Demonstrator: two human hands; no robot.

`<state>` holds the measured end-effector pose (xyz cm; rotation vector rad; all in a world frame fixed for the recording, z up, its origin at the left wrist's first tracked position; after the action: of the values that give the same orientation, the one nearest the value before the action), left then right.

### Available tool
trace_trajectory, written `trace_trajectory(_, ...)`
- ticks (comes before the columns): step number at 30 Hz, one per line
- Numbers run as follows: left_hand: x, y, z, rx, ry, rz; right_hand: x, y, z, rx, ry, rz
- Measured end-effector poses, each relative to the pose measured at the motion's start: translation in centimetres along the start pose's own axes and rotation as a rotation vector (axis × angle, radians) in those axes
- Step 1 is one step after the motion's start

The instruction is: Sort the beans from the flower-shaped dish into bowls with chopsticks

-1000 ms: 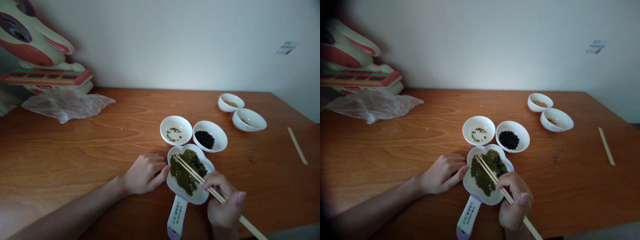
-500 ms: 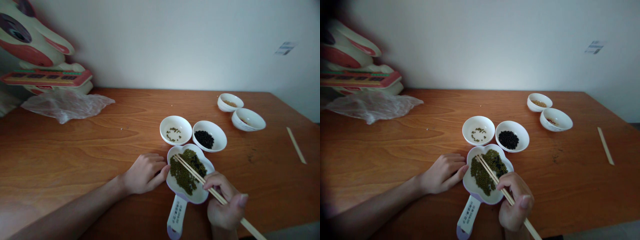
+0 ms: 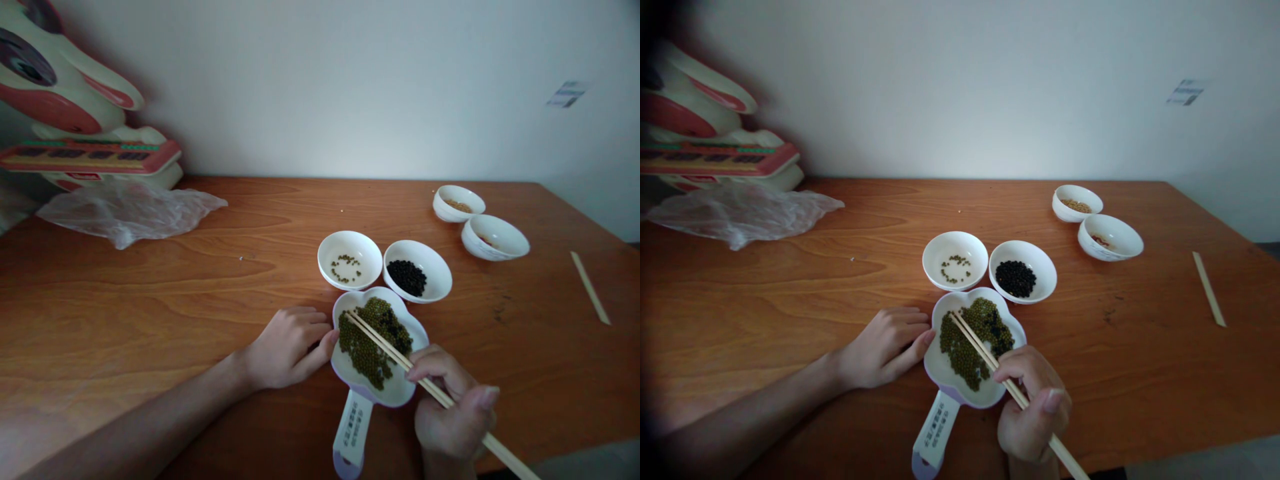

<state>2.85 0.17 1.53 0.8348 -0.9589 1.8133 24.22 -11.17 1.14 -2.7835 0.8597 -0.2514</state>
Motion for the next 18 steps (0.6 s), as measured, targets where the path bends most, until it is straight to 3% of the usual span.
trace_trajectory(10,-0.09,-0.06,-0.09,0.006,-0.010,-0.012,0.36,0.51,-0.82,0.130,-0.107,0.033)
trace_trajectory(18,-0.10,0.02,-0.02,0.002,-0.007,0.013,-0.04,-0.40,-1.03,0.207,-0.127,0.198)
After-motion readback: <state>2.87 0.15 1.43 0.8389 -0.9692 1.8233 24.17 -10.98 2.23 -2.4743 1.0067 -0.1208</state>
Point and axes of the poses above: each hand's wrist, its own y-axis away from the middle knuckle, its own x-axis out of the back of the hand, z = x × y, the point moved 3 cm from there along -y, towards the middle knuckle, and after that the axes turned 13 degrees about -x, right-handed, at the moved point
